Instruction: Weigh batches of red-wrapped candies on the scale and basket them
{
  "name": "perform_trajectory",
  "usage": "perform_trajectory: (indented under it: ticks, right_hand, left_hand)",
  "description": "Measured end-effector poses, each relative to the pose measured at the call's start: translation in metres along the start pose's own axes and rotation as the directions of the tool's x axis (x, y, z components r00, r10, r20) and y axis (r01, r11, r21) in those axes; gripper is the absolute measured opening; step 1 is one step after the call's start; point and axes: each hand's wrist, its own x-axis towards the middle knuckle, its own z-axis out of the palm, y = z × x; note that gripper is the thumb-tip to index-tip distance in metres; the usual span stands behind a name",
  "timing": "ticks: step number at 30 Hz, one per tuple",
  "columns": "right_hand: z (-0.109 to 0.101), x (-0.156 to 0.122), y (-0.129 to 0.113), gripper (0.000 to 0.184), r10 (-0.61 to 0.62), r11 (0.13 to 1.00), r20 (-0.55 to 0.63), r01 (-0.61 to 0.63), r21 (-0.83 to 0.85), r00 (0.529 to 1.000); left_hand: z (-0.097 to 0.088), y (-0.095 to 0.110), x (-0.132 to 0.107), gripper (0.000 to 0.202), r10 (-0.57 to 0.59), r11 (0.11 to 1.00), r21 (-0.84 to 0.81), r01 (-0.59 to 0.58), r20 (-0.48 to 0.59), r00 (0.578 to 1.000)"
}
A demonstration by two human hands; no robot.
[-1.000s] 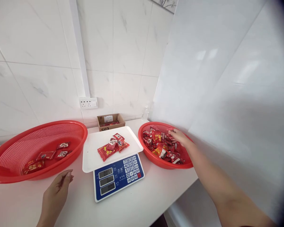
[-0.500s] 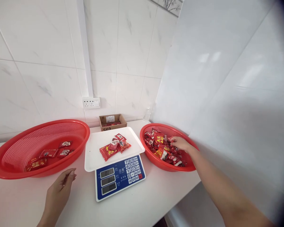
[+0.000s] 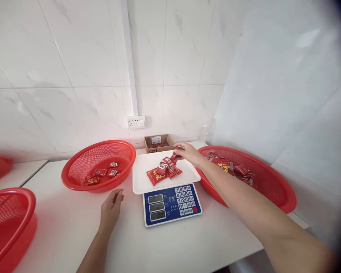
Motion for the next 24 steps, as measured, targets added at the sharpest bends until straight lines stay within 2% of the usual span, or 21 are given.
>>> perform_trajectory:
  ticks: [3,6,9,14,17,19,24]
  right_hand:
    - [0.040,0.014,-0.011,0.025,-0.014,0.998,0.029,0.016,-0.053,0.999]
    - [0.059,0.024,-0.013,0.019,-0.037,0.984,0.053,0.046,-0.174,0.998]
    - [0.061,0.029,-0.015,0.020,-0.068,0.949,0.081,0.090,-0.301,0.994]
    - [0.049,0.025,-0.018,0.029,-0.073,0.900,0.164,0.136,-0.414,0.984]
    - [0.044,0.016,-0.015,0.030,-0.063,0.877,0.296,0.195,-0.440,0.953]
    - [0.045,0.010,-0.012,0.037,-0.086,0.846,0.375,0.266,-0.462,0.923]
    - [0.058,0.002,-0.004,0.055,-0.144,0.705,0.455,0.414,-0.576,0.879]
  left_hand:
    - [0.000,-0.002,0.000,0.040,0.002,0.999,-0.032,-0.003,-0.009,1.000]
    - [0.000,-0.003,0.000,0.041,0.010,0.999,-0.047,-0.011,-0.014,1.000]
    - [0.000,-0.004,0.001,0.040,0.025,0.998,-0.049,-0.026,-0.018,1.000]
    - [0.001,-0.005,0.001,0.038,0.037,0.997,-0.061,-0.037,-0.010,0.999]
    - [0.001,-0.004,0.000,0.035,0.039,0.997,-0.063,-0.039,0.001,0.999]
    - [0.002,-0.003,-0.001,0.034,0.042,0.997,-0.064,-0.041,0.007,0.999]
    - [0.003,-0.002,-0.002,0.033,0.049,0.997,-0.062,-0.048,0.013,0.999]
